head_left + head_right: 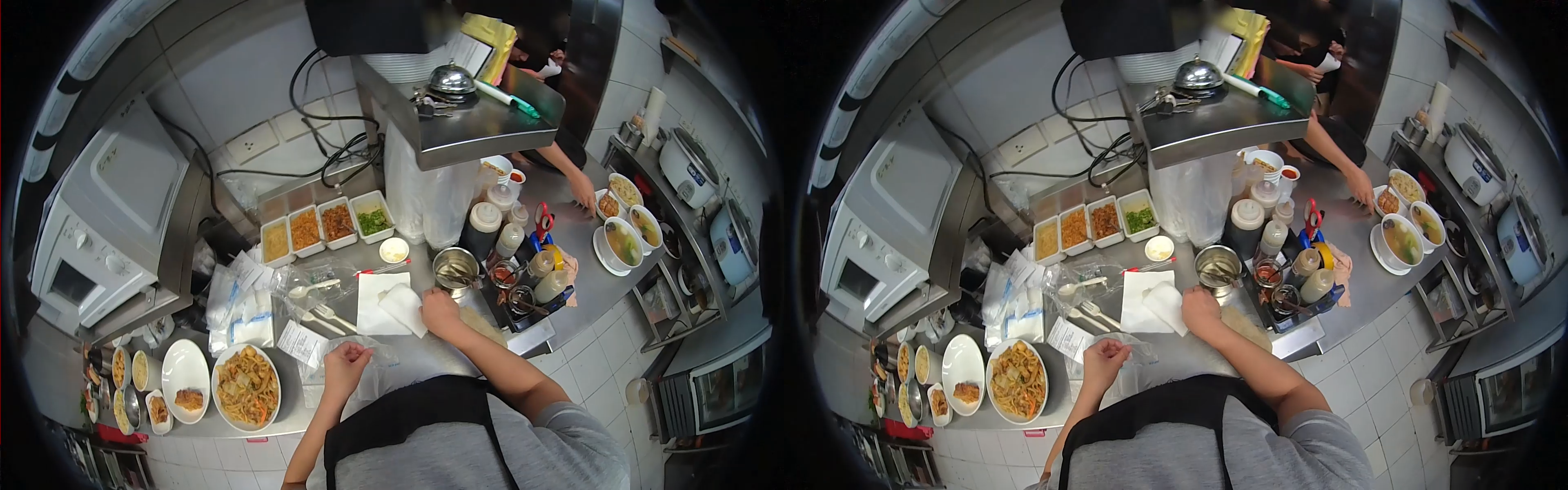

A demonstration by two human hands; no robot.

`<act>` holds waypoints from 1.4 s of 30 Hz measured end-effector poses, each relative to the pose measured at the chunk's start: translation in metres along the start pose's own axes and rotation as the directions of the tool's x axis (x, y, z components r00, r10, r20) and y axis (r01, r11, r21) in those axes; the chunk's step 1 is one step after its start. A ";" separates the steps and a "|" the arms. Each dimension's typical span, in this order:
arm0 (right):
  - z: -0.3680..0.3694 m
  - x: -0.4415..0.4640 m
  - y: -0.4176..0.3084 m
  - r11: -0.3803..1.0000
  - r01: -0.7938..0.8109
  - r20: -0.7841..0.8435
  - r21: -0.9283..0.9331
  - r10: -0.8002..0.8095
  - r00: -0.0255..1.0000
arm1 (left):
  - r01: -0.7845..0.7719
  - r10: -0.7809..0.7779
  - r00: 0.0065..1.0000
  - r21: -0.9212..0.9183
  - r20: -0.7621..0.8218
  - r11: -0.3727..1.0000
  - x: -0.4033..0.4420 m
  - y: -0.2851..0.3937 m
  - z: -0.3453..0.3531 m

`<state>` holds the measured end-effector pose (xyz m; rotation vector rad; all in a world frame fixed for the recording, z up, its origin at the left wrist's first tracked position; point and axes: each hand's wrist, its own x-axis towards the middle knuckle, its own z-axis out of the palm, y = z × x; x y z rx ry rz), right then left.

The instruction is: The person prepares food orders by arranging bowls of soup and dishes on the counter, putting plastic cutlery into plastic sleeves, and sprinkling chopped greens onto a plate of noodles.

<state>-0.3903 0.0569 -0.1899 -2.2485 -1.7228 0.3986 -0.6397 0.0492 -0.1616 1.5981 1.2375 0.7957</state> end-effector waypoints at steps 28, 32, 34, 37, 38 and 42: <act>-0.002 -0.017 0.036 0.696 0.159 -0.049 0.700 -0.175 0.983 | -0.446 0.112 0.870 0.668 0.481 0.596 0.050 0.039 -0.011; -0.003 -0.025 0.036 0.655 0.156 -0.125 0.739 -0.095 0.988 | -0.443 0.067 0.858 0.666 0.510 0.600 0.047 0.043 -0.008; -0.008 -0.029 0.032 0.620 0.239 -0.207 0.747 -0.125 0.970 | -0.478 0.134 0.853 0.653 0.504 0.587 0.042 0.041 -0.006; -0.033 -0.040 0.022 0.507 0.215 -0.161 0.835 -0.149 0.976 | -0.389 -0.016 0.848 0.640 0.530 0.663 0.043 0.055 -0.006; -0.047 -0.044 0.016 0.455 0.114 -0.049 0.883 -0.153 0.987 | -0.352 -0.061 0.841 0.629 0.538 0.693 0.043 0.060 -0.008; -0.085 -0.060 -0.005 0.618 0.103 0.151 0.779 -0.346 0.926 | -0.434 -0.006 0.794 0.575 0.607 0.694 0.050 0.050 -0.008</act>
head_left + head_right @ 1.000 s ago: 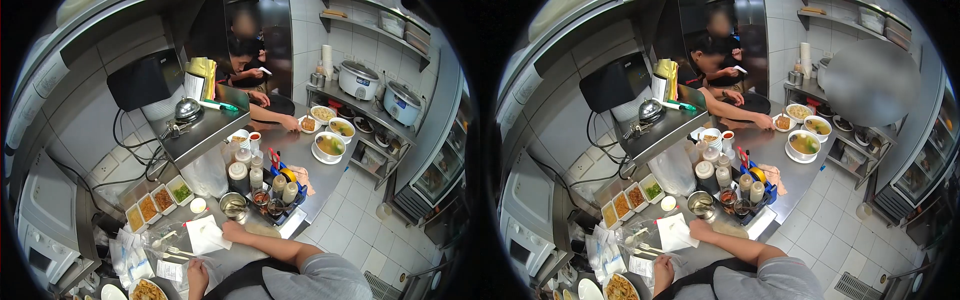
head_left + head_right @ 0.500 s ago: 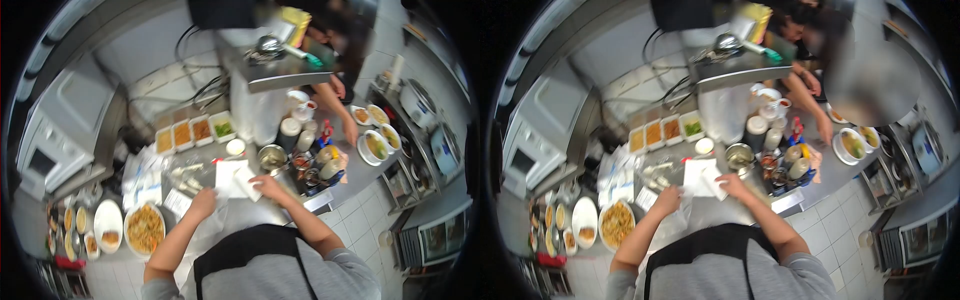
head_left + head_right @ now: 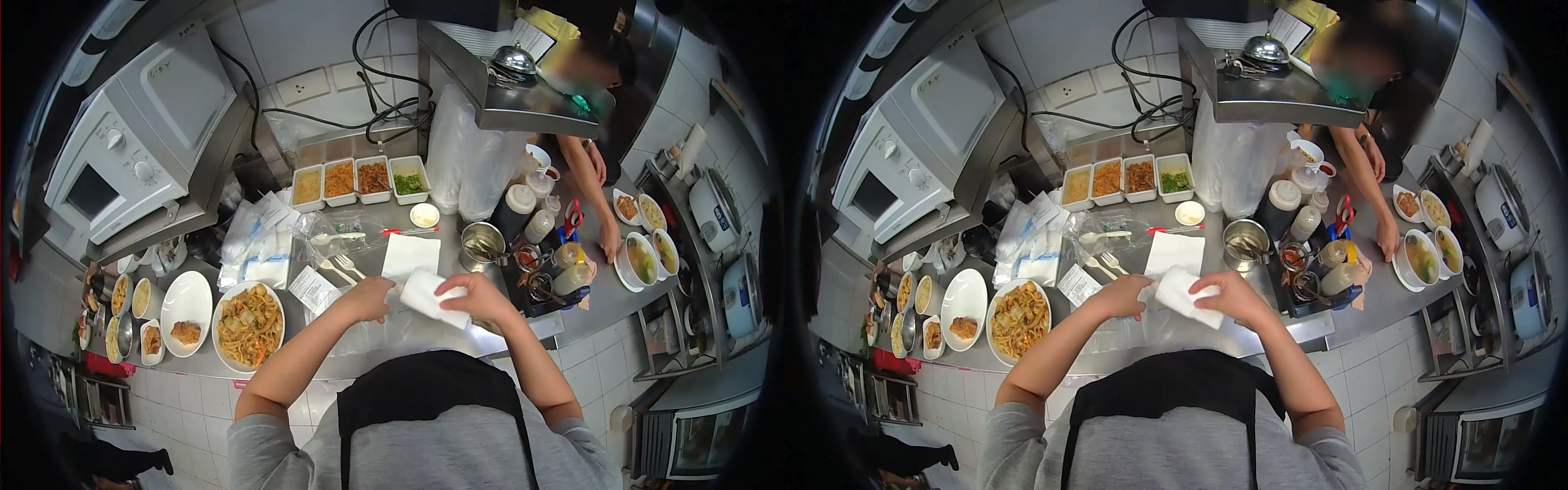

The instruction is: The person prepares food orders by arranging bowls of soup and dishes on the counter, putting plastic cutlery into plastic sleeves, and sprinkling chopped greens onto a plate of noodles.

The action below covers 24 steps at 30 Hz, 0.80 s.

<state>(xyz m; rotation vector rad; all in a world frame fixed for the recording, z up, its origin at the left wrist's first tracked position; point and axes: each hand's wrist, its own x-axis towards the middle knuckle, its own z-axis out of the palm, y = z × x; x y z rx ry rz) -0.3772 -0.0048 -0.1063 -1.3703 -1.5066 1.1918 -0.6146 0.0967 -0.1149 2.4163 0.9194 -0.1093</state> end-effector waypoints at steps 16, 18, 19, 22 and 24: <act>0.063 0.041 -0.012 0.995 -0.010 0.358 0.096 -0.025 0.933 | -0.058 0.076 0.983 0.108 -0.167 0.992 -0.035 0.090 -0.016; 0.062 0.040 0.007 0.950 -0.183 0.444 0.253 0.054 0.894 | -0.075 0.108 0.968 0.150 -0.226 0.986 -0.036 0.092 -0.011; 0.050 0.038 0.003 0.937 -0.254 0.477 0.238 0.115 0.871 | -0.137 0.180 0.923 0.145 -0.339 0.980 -0.034 0.087 -0.006; 0.028 0.045 0.015 0.818 -0.249 0.498 0.519 -0.052 0.866 | -0.207 0.210 0.917 0.046 -0.340 0.977 -0.042 0.094 -0.022; 0.033 0.043 0.001 0.755 -0.210 0.448 0.621 -0.122 0.886 | -0.255 0.265 0.890 0.076 -0.371 0.964 -0.043 0.099 -0.027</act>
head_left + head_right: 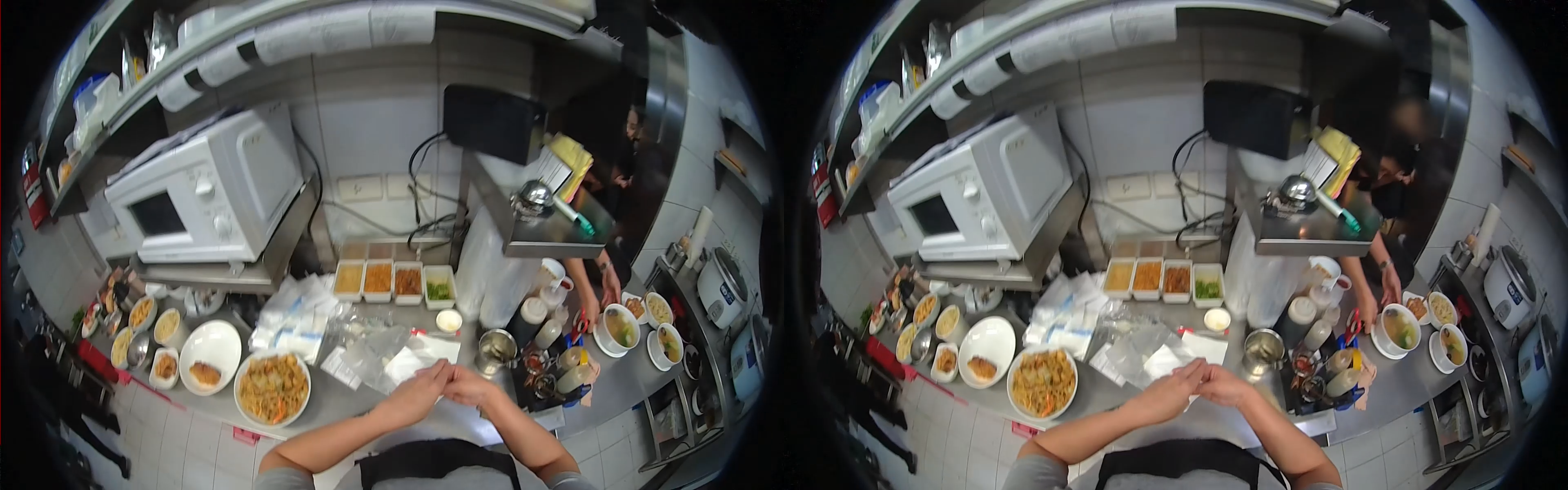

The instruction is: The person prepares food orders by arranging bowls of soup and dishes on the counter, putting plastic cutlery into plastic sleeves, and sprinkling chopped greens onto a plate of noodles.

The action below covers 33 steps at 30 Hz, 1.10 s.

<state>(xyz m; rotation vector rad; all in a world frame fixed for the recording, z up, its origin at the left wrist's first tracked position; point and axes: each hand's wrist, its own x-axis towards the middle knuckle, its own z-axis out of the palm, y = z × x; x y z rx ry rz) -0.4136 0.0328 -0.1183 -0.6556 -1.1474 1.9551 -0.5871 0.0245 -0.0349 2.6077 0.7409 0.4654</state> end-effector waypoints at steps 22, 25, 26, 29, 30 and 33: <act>0.007 -0.030 -0.016 0.955 -0.134 0.128 -0.265 0.172 0.977 | 0.279 -0.557 0.824 -0.785 -0.099 0.553 -0.033 -0.126 0.012; -0.001 -0.015 0.019 0.948 -0.145 0.252 -0.282 0.219 0.943 | 0.435 -0.343 0.792 -0.861 0.505 -0.263 -0.076 -0.167 0.073; -0.004 -0.008 0.034 0.952 -0.152 0.280 -0.267 0.228 0.933 | 0.458 -0.288 0.787 -0.829 0.546 -0.320 -0.083 -0.167 0.077; -0.026 0.005 0.078 0.847 -0.112 0.219 -0.520 0.258 0.941 | 0.487 -0.135 0.835 -0.830 0.534 -0.271 -0.090 -0.163 0.079; -0.037 0.008 0.091 0.796 -0.143 0.178 -0.588 0.299 0.937 | 0.485 -0.169 0.828 -0.834 0.535 -0.264 -0.093 -0.168 0.083; -0.074 0.006 0.124 0.793 -0.196 0.165 -0.577 0.348 0.923 | 0.461 -0.232 0.824 -0.849 0.518 -0.257 -0.100 -0.180 0.098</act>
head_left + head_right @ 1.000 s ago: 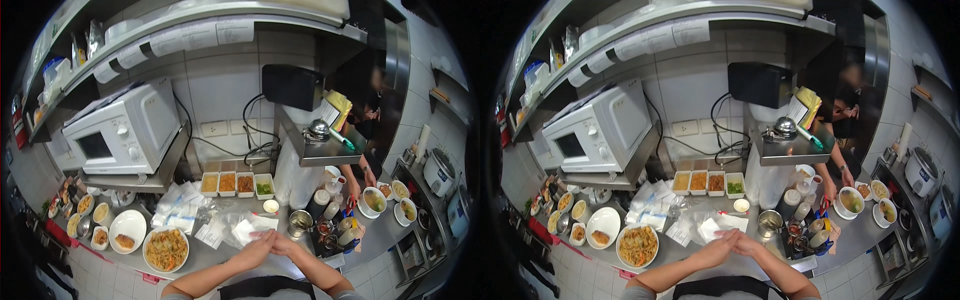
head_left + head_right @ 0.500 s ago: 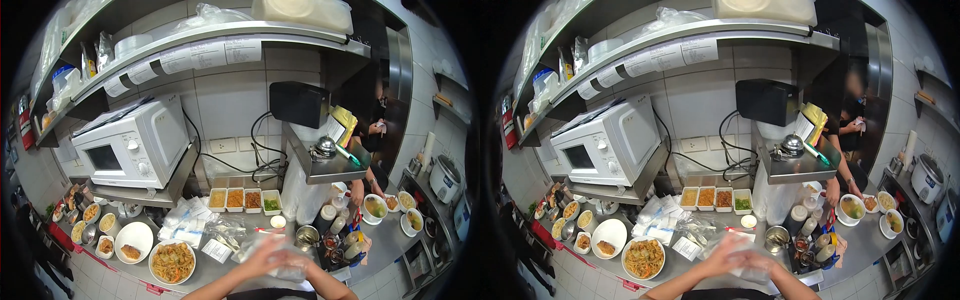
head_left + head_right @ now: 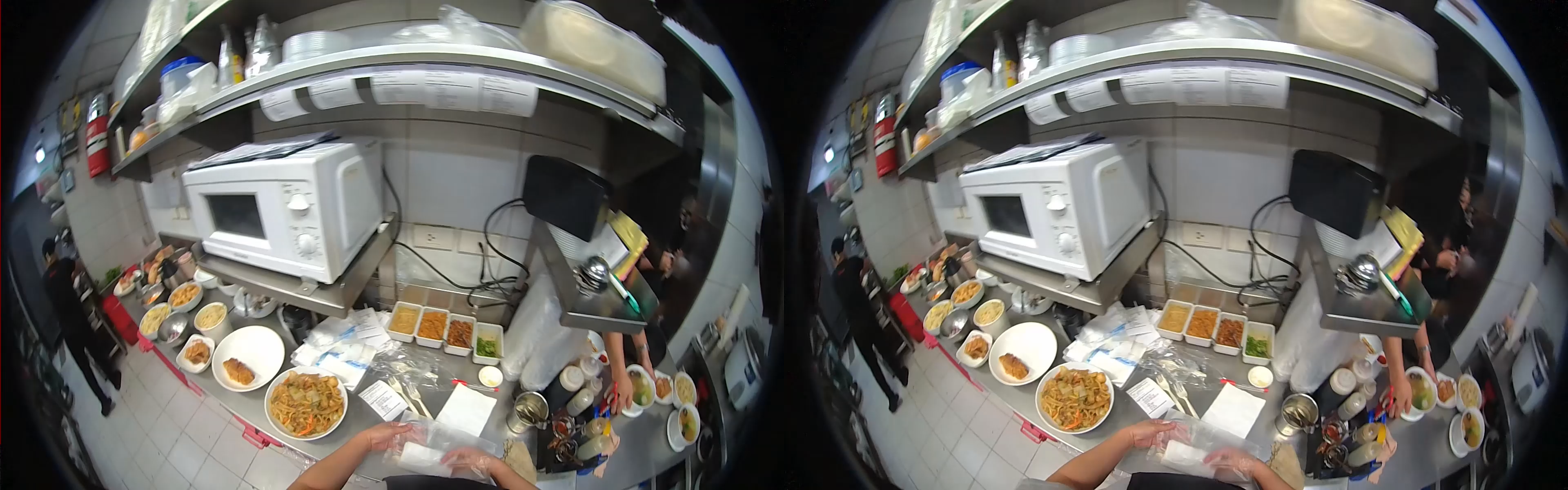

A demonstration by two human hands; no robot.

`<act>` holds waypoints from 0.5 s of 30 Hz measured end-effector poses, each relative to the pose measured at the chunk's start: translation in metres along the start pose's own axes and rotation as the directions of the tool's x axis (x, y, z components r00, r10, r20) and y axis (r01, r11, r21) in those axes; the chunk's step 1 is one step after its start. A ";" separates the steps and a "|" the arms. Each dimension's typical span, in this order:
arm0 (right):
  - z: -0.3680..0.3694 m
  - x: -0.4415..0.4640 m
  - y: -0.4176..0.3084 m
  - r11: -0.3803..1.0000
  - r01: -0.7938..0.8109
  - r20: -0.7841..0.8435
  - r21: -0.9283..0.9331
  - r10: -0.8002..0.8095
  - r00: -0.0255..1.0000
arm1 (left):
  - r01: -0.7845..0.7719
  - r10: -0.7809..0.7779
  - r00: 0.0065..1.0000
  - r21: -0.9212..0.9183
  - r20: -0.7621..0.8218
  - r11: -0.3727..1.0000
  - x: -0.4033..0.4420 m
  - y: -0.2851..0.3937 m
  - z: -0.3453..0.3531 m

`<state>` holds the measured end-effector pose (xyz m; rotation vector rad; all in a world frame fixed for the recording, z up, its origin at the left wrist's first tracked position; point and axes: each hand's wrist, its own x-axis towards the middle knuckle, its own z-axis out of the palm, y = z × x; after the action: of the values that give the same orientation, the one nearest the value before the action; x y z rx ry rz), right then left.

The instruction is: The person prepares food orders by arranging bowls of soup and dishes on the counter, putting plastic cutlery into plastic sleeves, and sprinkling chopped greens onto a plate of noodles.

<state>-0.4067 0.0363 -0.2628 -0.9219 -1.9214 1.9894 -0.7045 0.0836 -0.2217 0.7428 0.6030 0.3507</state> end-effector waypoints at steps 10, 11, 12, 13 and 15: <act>0.008 0.004 -0.023 0.988 -0.083 -0.032 0.131 0.088 0.996 | -0.055 0.055 0.998 0.059 0.000 0.997 -0.006 0.008 -0.005; 0.008 0.004 -0.024 0.976 -0.142 -0.038 0.164 0.150 0.988 | -0.054 0.055 0.998 0.077 -0.018 0.996 -0.004 0.006 -0.009; 0.007 0.005 -0.028 0.985 -0.130 -0.011 0.113 0.132 0.991 | -0.050 0.053 0.998 0.094 -0.036 0.994 -0.003 0.004 -0.013; 0.010 0.007 -0.041 0.991 -0.117 0.016 0.064 0.116 0.993 | -0.061 0.063 0.998 0.070 -0.026 0.996 -0.004 0.005 -0.010; 0.015 0.009 -0.053 0.996 -0.089 0.042 0.022 0.088 0.995 | -0.074 0.074 0.997 0.021 -0.004 0.997 -0.009 0.007 -0.002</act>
<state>-0.4365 0.0352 -0.2158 -0.9838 -1.9053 2.0918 -0.7132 0.0856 -0.2144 0.7860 0.5856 0.4150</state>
